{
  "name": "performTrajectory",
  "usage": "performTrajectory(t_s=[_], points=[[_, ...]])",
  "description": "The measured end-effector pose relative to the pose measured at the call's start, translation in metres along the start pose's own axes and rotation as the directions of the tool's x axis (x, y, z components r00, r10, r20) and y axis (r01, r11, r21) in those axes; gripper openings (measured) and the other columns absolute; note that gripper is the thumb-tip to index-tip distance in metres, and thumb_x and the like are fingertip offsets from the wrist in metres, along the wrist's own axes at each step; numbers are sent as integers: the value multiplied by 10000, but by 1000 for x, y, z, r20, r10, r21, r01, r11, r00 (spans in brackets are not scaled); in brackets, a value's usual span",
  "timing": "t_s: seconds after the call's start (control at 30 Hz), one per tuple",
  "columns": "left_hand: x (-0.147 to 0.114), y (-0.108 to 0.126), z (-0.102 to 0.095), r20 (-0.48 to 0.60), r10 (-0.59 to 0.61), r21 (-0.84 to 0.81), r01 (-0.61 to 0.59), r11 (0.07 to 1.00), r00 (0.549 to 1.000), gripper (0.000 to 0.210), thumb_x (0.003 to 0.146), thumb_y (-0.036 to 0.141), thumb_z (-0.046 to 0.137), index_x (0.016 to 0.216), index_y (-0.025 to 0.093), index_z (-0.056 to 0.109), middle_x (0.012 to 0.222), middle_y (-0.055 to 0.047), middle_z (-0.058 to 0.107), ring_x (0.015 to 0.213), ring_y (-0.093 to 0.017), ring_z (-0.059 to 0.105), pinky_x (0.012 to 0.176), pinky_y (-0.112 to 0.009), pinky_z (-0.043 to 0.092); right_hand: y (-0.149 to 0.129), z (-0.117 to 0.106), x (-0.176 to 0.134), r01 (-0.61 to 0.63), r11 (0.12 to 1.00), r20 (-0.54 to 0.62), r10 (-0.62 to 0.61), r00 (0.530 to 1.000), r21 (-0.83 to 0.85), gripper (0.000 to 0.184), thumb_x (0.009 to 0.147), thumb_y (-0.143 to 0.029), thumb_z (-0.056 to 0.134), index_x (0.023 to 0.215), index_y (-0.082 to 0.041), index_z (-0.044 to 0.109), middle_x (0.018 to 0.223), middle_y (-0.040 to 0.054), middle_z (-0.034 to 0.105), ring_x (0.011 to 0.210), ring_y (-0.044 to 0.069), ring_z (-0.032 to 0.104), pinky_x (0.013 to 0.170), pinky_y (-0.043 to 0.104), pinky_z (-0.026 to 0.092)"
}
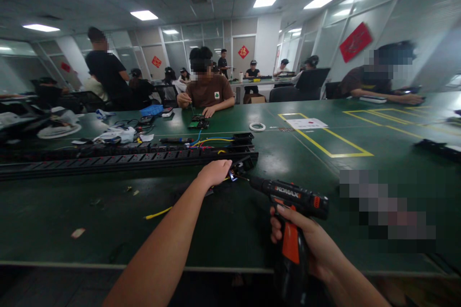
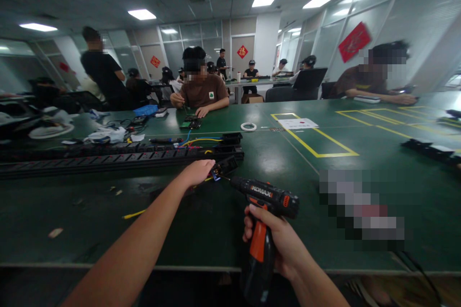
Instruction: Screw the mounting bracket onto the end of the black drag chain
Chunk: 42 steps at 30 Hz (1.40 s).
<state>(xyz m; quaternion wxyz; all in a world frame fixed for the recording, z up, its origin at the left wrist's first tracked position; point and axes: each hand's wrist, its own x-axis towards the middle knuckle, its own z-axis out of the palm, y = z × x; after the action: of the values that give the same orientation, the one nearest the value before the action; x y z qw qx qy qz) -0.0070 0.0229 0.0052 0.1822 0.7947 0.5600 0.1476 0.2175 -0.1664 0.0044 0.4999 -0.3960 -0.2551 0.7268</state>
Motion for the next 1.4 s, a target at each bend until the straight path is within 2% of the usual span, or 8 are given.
performTrajectory(t_s=[0.6,0.97,1.4], points=[[1,1,1,-5,5,9,-5,1000,1000,577,958,532,196,1178,244,644,1299,-66,603,1191,-230,553,971,-301,395,2,-1,1,-3,1000,15,3,1000,12,197,835,-351,659,845,-154,658,626,-2,586,556,124,553,587,291,497],[0,-1,1,-7,-1,-7,1,1000,1000,572,951,542,211,1184,248,643,1310,-56,596,1208,-231,539,989,-301,383,0,-1,0,14,1000,-5,-14,1000,-20,213,823,-336,667,913,-145,686,644,1,591,566,133,564,594,302,504],[2,-2,3,-12,14,-12,-14,1000,1000,582,936,576,209,1076,249,670,1221,-66,651,1112,-247,593,917,-322,421,1,0,0,4,999,-25,-5,1000,-33,224,836,-337,657,938,-138,678,665,8,597,580,132,571,601,303,508]])
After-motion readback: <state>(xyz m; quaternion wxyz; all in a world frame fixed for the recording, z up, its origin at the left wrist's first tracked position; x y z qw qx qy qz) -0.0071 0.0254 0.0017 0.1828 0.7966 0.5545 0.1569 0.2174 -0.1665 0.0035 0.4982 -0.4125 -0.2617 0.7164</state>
